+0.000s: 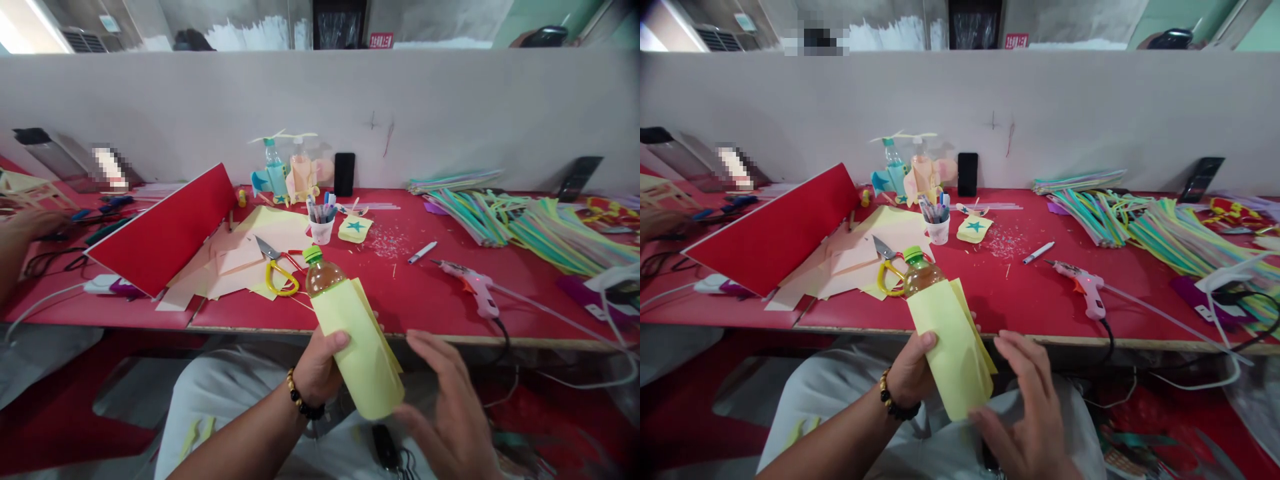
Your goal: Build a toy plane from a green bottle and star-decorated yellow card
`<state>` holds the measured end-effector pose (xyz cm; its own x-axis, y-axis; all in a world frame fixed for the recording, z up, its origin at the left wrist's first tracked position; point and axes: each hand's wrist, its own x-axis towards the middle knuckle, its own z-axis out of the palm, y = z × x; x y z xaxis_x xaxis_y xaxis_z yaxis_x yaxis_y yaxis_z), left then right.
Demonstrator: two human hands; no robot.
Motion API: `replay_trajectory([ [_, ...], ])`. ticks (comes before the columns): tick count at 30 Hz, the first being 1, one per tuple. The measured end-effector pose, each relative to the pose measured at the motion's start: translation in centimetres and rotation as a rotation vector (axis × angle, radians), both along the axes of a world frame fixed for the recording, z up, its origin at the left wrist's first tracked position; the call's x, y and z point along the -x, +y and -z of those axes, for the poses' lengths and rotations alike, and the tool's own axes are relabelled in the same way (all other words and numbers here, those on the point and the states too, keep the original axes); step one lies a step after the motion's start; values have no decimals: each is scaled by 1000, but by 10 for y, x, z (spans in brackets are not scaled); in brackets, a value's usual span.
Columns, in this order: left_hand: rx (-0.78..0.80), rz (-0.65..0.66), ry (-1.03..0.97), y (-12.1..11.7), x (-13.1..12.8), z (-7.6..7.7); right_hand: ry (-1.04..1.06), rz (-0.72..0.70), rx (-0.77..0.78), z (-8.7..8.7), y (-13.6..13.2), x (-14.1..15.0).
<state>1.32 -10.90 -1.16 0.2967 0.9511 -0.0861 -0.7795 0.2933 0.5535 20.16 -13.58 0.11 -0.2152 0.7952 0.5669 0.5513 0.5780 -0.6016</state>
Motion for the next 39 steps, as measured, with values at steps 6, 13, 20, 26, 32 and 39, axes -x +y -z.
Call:
replay_trajectory([
  [6, -4, 250, -33, -15, -6, 1, 272, -200, 323, -60, 80, 4],
  [13, 42, 402, -59, -25, -3, 0, 132, -467, 763, -83, 125, 42],
  [20, 74, 592, -176, -25, 11, 0, 336, -790, 1142, -69, 121, 32],
  [26, 114, 608, -211, -24, 8, 3, 408, -767, 1208, -61, 117, 30],
  [32, 106, 633, -221, -23, 6, 3, 472, -790, 1145, -60, 124, 32],
  [39, 94, 651, -211, -21, 7, -1, 587, -804, 1131, -56, 129, 36],
])
